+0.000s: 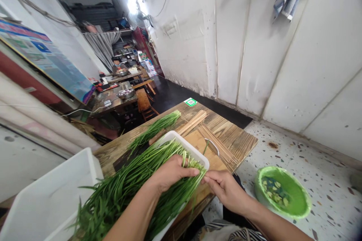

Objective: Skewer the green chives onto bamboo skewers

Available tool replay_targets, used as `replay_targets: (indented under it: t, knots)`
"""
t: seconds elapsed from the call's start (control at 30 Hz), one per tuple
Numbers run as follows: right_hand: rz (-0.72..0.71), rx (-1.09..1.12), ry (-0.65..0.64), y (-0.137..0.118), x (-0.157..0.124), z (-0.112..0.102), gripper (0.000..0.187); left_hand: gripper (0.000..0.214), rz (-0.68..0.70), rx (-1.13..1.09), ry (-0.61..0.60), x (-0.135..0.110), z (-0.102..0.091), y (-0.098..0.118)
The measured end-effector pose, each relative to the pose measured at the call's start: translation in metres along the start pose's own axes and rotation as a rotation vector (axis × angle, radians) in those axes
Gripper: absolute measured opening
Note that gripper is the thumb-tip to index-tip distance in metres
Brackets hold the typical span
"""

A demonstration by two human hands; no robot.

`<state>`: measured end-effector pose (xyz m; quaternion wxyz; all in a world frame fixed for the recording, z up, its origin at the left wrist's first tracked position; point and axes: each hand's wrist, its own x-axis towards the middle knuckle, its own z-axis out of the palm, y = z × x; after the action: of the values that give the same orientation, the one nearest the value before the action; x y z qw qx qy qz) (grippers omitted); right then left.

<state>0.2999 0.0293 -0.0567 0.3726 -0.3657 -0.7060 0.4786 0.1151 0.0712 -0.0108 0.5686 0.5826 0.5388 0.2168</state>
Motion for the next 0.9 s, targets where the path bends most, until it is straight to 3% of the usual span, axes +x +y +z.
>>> replay_targets:
  t: [0.2,0.37,0.53,0.8,0.83,0.9]
  knots:
    - [0.004,-0.048,0.03,0.004,0.005,-0.001,0.029,0.035,0.036,-0.088,-0.044,-0.003,-0.006,0.003]
    - [0.019,-0.01,0.051,0.01,0.005,0.002,0.033,0.035,0.031,-0.288,0.032,-0.006,-0.018,-0.003]
    - [0.034,0.02,0.024,0.01,0.004,0.003,0.034,0.033,0.054,-0.401,0.064,-0.002,-0.011,-0.008]
    - [0.051,0.067,0.013,0.013,-0.003,0.001,0.032,0.037,0.136,0.042,0.047,-0.009,-0.003,-0.001]
    - [0.062,0.077,0.008,0.014,-0.004,0.001,0.032,0.035,0.132,0.102,0.065,-0.009,-0.007,0.0]
    - [0.085,0.097,0.004,0.018,-0.007,0.002,0.032,0.03,0.148,0.229,0.223,-0.009,-0.021,0.003]
